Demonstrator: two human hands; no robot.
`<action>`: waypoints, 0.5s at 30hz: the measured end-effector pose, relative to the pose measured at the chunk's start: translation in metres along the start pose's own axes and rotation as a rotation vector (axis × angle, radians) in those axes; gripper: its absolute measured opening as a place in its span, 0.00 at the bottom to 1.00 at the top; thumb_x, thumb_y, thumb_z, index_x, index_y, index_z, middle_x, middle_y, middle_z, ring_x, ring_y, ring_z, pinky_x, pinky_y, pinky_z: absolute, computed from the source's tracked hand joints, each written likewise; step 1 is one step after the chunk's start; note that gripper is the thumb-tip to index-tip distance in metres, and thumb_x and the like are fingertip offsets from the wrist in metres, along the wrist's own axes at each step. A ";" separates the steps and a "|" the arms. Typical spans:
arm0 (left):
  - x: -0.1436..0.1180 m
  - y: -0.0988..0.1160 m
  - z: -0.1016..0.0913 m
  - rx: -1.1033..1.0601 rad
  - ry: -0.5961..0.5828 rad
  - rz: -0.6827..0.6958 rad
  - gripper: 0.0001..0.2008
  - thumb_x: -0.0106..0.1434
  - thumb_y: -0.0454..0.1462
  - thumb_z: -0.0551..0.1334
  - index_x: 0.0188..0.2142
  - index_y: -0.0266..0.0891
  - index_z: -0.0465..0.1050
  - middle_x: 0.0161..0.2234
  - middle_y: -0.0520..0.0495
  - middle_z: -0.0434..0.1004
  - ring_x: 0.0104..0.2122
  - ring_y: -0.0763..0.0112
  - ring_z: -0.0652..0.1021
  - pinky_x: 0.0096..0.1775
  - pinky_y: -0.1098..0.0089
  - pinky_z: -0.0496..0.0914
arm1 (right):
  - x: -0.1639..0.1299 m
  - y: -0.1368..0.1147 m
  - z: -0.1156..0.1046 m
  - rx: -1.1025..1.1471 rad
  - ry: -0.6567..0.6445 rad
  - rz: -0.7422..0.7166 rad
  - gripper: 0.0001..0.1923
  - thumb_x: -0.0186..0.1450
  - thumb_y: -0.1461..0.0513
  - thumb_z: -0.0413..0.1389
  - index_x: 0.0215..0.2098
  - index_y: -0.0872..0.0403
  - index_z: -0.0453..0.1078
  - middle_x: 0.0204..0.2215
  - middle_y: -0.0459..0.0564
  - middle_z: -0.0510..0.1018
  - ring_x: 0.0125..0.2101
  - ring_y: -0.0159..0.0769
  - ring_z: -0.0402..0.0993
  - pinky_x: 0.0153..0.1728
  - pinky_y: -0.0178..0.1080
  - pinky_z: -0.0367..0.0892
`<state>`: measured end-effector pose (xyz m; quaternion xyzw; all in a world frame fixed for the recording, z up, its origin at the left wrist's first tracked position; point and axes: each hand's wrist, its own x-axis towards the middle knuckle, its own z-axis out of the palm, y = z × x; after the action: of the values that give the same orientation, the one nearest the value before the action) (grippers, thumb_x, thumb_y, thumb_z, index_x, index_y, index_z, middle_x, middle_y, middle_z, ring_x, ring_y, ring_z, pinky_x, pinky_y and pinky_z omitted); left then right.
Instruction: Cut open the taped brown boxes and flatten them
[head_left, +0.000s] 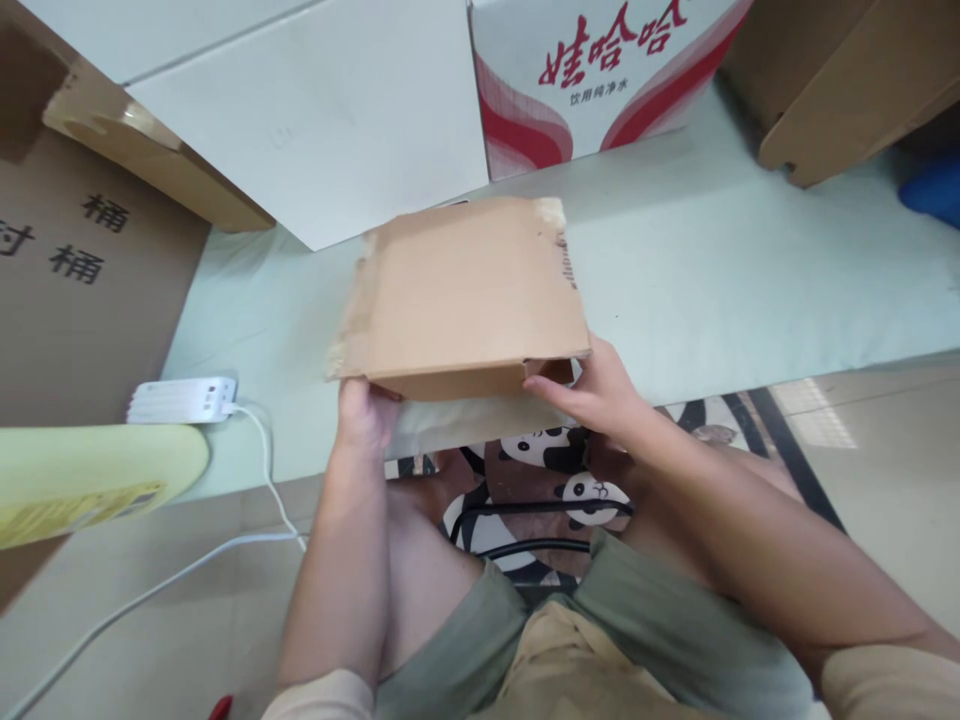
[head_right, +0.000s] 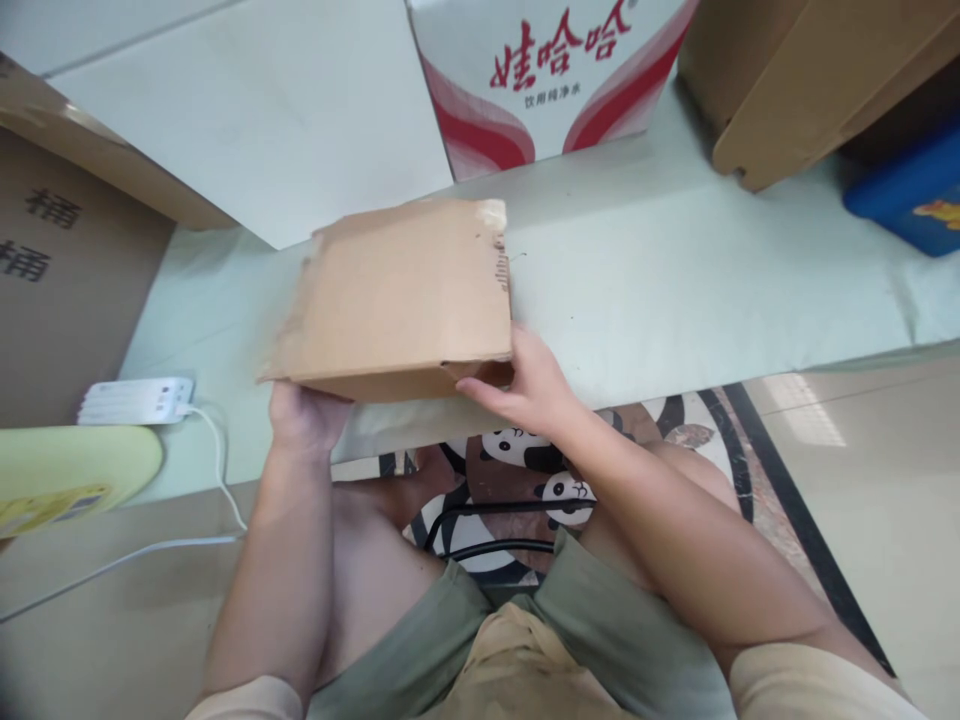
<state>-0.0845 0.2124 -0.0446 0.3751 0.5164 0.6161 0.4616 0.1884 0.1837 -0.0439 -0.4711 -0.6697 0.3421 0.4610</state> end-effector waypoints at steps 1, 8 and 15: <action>-0.001 0.001 0.002 -0.004 0.006 -0.006 0.31 0.42 0.63 0.74 0.36 0.44 0.81 0.46 0.43 0.85 0.61 0.48 0.76 0.56 0.61 0.75 | 0.000 0.000 0.000 -0.002 0.016 0.032 0.22 0.62 0.50 0.64 0.49 0.53 0.73 0.44 0.57 0.82 0.43 0.50 0.80 0.43 0.51 0.76; 0.000 0.017 0.008 -0.061 0.040 0.096 0.16 0.51 0.52 0.68 0.32 0.46 0.77 0.34 0.44 0.83 0.45 0.53 0.83 0.45 0.61 0.78 | 0.001 -0.007 -0.004 0.028 0.186 0.086 0.13 0.64 0.50 0.61 0.38 0.51 0.72 0.31 0.48 0.81 0.31 0.39 0.76 0.35 0.43 0.73; 0.002 0.016 -0.020 0.022 0.024 -0.122 0.16 0.46 0.47 0.69 0.16 0.41 0.67 0.15 0.48 0.63 0.15 0.69 0.68 0.19 0.68 0.63 | 0.007 0.000 -0.010 0.220 0.325 0.257 0.27 0.66 0.37 0.53 0.33 0.50 0.72 0.28 0.47 0.77 0.32 0.40 0.75 0.38 0.44 0.74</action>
<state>-0.1071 0.2073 -0.0324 0.3406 0.5506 0.5854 0.4881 0.1966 0.1907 -0.0380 -0.5483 -0.4798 0.3885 0.5641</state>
